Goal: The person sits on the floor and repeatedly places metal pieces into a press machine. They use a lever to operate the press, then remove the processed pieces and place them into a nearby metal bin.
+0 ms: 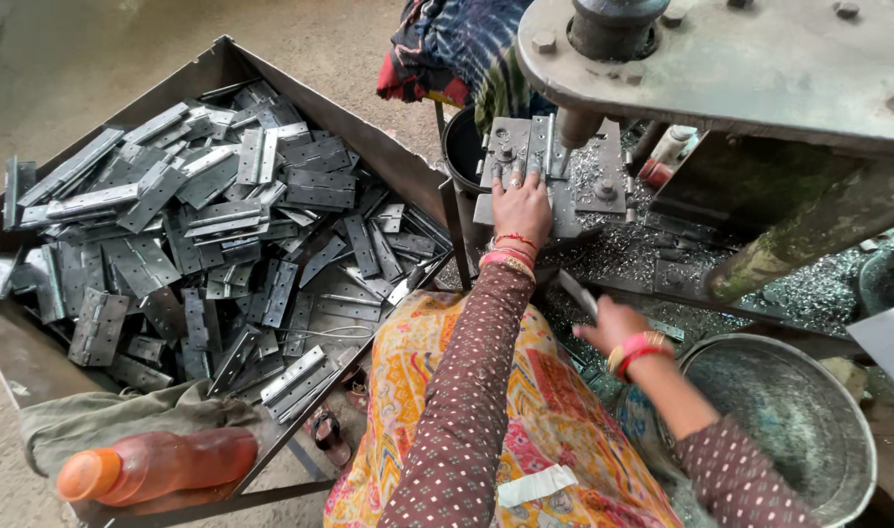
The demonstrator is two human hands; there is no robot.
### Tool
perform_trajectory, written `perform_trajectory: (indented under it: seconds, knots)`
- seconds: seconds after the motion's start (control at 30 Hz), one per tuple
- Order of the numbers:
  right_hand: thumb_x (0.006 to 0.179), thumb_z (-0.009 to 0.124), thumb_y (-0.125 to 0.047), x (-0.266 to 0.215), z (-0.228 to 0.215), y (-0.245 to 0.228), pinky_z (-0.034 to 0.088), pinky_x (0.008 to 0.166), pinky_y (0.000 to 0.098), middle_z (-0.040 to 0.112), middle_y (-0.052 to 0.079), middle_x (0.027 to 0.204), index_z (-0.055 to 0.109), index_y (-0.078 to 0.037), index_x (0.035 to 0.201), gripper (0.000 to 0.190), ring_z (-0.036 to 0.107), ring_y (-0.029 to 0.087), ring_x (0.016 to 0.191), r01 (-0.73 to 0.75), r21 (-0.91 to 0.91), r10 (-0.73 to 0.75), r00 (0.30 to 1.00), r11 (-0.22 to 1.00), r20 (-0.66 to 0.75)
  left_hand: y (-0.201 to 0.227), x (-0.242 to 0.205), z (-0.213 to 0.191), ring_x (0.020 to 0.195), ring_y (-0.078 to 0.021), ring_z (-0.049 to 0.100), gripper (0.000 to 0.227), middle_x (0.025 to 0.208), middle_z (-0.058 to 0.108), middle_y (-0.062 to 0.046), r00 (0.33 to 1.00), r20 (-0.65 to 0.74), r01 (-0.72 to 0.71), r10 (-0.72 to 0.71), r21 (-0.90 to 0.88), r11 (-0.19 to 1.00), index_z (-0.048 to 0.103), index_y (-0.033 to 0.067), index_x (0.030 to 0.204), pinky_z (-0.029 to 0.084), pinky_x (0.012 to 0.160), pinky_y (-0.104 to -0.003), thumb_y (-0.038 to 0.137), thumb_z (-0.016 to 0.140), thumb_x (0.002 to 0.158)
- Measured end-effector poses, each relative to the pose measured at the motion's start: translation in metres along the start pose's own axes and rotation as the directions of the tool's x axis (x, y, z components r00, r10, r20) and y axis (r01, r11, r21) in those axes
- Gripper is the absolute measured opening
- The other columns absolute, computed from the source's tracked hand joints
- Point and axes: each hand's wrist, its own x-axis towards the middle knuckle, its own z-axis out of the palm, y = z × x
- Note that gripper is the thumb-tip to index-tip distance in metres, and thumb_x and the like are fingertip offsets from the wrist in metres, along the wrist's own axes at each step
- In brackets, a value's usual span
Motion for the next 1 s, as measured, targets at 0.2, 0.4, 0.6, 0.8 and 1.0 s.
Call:
perform_trajectory:
  seconds: [0.2,0.4,0.6,0.8,1.0]
  knots:
    - [0.087,0.074,-0.047,-0.02,0.049,0.004,0.056,0.086,0.0535,0.073,0.026,0.103,0.063,-0.004,0.109,0.049,0.07,0.045,0.1,-0.027,0.113,0.041,0.991,0.993,-0.127,-0.002,-0.003,-0.004,0.14,-0.0257,0.052,0.028,0.13,0.066,-0.006,0.995,0.096,-0.034,0.029,0.054,0.998,0.077,0.011,0.109,0.03,0.12,-0.056,0.017,0.053,0.096]
    - [0.085,0.076,-0.054,0.004,0.008,0.001,0.057,0.087,0.0523,0.073,0.027,0.104,0.056,-0.003,0.118,0.063,0.072,0.045,0.101,-0.052,-0.053,0.053,0.999,0.997,0.009,-0.012,0.0,-0.001,0.132,-0.028,0.052,0.035,0.134,0.064,-0.007,0.998,-0.001,-0.069,0.069,0.007,0.998,0.073,0.0078,0.116,0.032,0.112,-0.059,0.018,0.052,0.09]
    - [0.09,0.067,-0.044,-0.009,0.065,0.015,0.056,0.083,0.0555,0.073,0.028,0.098,0.054,-0.009,0.122,0.049,0.072,0.048,0.093,-0.084,0.117,0.092,0.993,0.99,-0.07,-0.014,-0.004,0.023,0.133,-0.0249,0.056,0.031,0.133,0.065,-0.006,0.998,-0.001,-0.058,0.058,0.012,0.998,0.073,0.0086,0.117,0.035,0.116,-0.056,0.019,0.052,0.096]
    - [0.09,0.068,-0.048,0.001,0.111,0.045,0.053,0.077,0.0602,0.072,0.027,0.098,0.056,-0.007,0.11,0.048,0.069,0.051,0.091,0.04,0.033,-0.031,0.975,0.999,-0.221,-0.024,-0.007,0.007,0.12,-0.0232,0.061,0.024,0.125,0.067,-0.004,0.993,0.055,-0.098,0.105,-0.111,0.989,0.072,0.0121,0.107,0.044,0.103,-0.048,0.019,0.057,0.091]
    - [0.087,0.07,-0.061,0.011,0.051,0.044,0.057,0.08,0.0572,0.073,0.032,0.097,0.059,-0.005,0.111,0.062,0.07,0.052,0.093,-0.096,-0.035,0.093,0.994,0.995,-0.061,-0.116,-0.057,-0.018,0.112,-0.025,0.065,0.037,0.122,0.066,-0.007,0.921,-0.365,0.042,-0.138,-0.259,0.965,0.063,0.0128,0.125,0.052,0.096,-0.04,0.013,0.054,0.089]
